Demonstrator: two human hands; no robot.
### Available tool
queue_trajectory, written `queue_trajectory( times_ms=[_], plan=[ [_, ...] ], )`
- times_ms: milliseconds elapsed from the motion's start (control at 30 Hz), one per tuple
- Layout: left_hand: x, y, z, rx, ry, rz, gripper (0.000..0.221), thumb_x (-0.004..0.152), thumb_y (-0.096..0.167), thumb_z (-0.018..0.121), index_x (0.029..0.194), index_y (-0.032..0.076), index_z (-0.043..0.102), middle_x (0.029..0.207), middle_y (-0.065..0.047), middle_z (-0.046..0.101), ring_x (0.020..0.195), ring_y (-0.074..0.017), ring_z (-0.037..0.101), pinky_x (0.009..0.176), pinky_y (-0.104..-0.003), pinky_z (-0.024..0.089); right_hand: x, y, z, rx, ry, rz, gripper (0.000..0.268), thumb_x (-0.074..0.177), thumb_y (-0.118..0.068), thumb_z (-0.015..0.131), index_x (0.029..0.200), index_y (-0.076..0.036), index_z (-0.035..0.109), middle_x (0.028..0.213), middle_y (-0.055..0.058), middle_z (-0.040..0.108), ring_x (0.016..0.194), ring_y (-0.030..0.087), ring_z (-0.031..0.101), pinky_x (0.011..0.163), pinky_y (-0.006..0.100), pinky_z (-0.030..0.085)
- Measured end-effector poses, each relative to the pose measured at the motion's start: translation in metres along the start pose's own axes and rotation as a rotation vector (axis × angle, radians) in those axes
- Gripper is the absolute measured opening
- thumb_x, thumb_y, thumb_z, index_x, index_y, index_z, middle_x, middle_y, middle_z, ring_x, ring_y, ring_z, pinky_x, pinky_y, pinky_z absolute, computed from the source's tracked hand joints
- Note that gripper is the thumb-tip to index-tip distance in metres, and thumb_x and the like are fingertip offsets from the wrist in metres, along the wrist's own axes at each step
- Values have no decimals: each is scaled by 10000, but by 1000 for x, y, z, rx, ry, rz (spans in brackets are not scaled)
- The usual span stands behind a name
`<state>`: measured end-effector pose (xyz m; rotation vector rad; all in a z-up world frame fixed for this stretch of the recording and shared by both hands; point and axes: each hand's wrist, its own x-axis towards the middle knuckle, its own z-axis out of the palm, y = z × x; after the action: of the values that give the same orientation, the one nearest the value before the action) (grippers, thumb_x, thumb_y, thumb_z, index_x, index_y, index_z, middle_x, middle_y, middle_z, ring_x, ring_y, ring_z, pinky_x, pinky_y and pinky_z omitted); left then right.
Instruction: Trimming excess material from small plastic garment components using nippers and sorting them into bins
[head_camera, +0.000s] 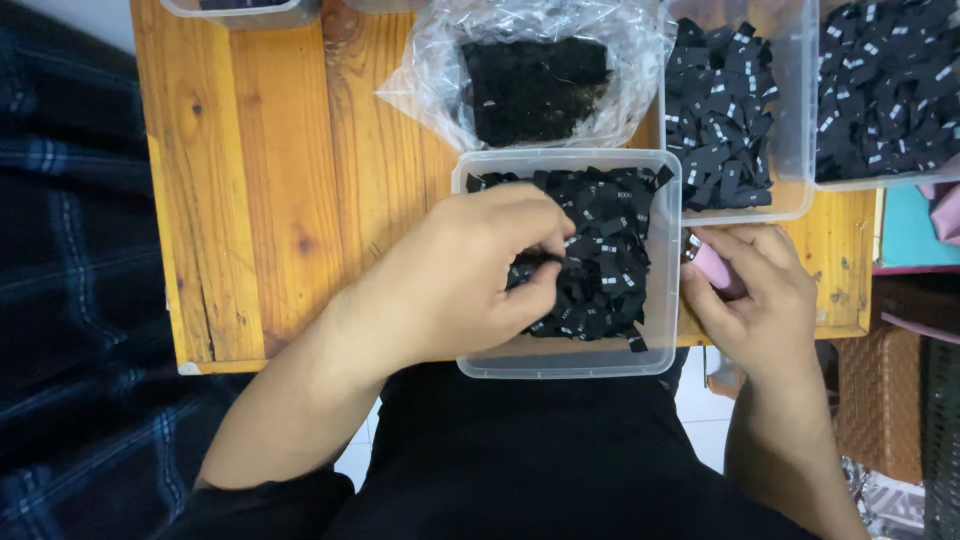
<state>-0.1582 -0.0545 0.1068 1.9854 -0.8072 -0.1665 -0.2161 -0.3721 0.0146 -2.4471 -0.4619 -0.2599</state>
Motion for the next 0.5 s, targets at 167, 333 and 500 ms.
queue_trajectory(
  times_ms=[167, 333, 500],
  plan=[
    [3, 9, -8, -164, -64, -191, 33, 879, 131, 660, 911, 126, 668, 884, 32, 760, 802, -107, 726, 705, -251, 567, 0, -1, 1, -11, 9, 5, 329, 975, -69, 759, 1275, 59, 717, 1104, 191, 650, 1021, 320, 616, 887, 396, 500],
    [5, 14, -8, -428, -76, -383, 189, 909, 50, 666, 1086, 115, 653, 869, 7, 740, 770, -66, 753, 717, -195, 644, -1, 0, 2, -8, 14, 6, 318, 978, -74, 752, 1267, 53, 716, 1110, 188, 653, 1028, 313, 625, 911, 391, 504],
    [5, 12, -8, -745, -76, -447, 242, 934, -70, 572, 1122, 41, 676, 997, -81, 766, 905, -155, 783, 833, -262, 704, 0, -2, 0, -17, -2, 25, 337, 964, -81, 740, 1270, 57, 712, 1121, 192, 655, 1036, 314, 621, 883, 394, 507]
  ],
)
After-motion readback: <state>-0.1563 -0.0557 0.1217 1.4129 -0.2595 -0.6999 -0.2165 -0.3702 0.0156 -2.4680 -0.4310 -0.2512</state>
